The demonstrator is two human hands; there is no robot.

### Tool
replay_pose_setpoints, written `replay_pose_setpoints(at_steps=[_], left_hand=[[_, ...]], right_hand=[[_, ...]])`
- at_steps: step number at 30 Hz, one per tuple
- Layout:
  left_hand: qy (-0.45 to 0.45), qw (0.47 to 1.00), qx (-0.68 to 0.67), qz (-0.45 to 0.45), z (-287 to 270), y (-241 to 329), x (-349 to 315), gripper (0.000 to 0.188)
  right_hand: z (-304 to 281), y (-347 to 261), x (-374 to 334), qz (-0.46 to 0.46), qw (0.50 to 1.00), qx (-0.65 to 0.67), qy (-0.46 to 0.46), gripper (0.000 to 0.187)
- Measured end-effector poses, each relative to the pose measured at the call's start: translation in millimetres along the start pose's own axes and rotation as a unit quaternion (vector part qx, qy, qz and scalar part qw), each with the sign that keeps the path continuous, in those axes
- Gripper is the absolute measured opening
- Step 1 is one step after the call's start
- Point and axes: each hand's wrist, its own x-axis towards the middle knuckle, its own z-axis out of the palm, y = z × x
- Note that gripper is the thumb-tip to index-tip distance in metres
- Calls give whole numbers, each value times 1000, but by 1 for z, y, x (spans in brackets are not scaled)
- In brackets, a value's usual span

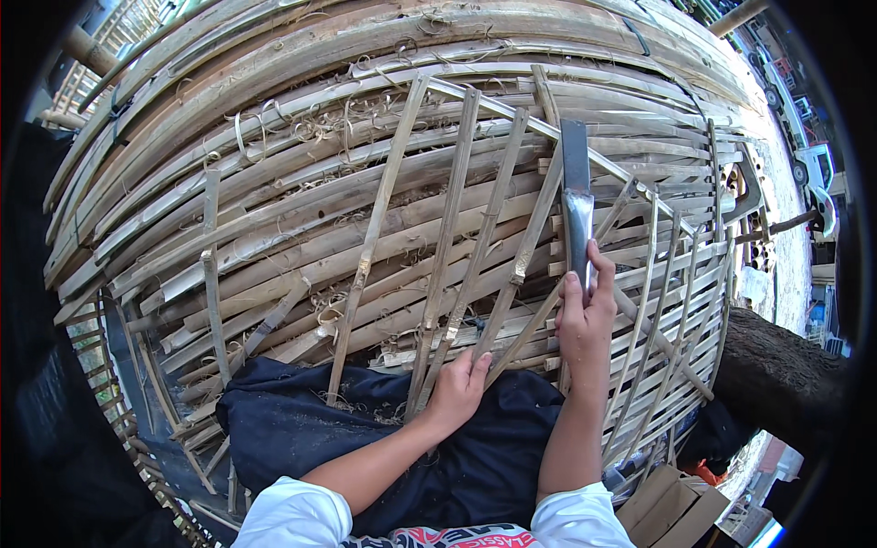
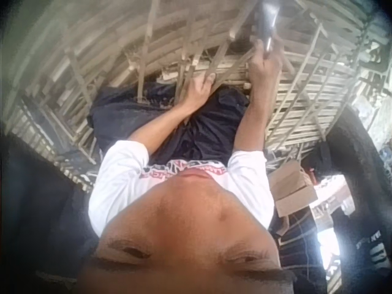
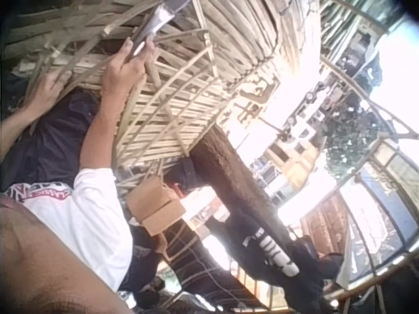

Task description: The person scrapes thin bamboo slats using a wide metal blade, smoothing their surfaces while sitting on a covered platform.

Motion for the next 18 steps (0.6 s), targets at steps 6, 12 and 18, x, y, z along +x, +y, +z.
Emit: replay_pose_setpoints(at_steps=[6, 12, 18], left_hand=[[-1, 1000, 13, 8, 0, -1, 2, 34], [5, 1000, 3, 11, -1, 2, 3, 33], [5, 1000, 10, 9, 1, 2, -1, 32]], right_hand=[[0, -4, -5, 93, 988, 124, 22, 42], [-10, -12, -11, 89, 985, 145, 29, 40], [9, 16, 1, -42, 997, -3, 62, 40]])
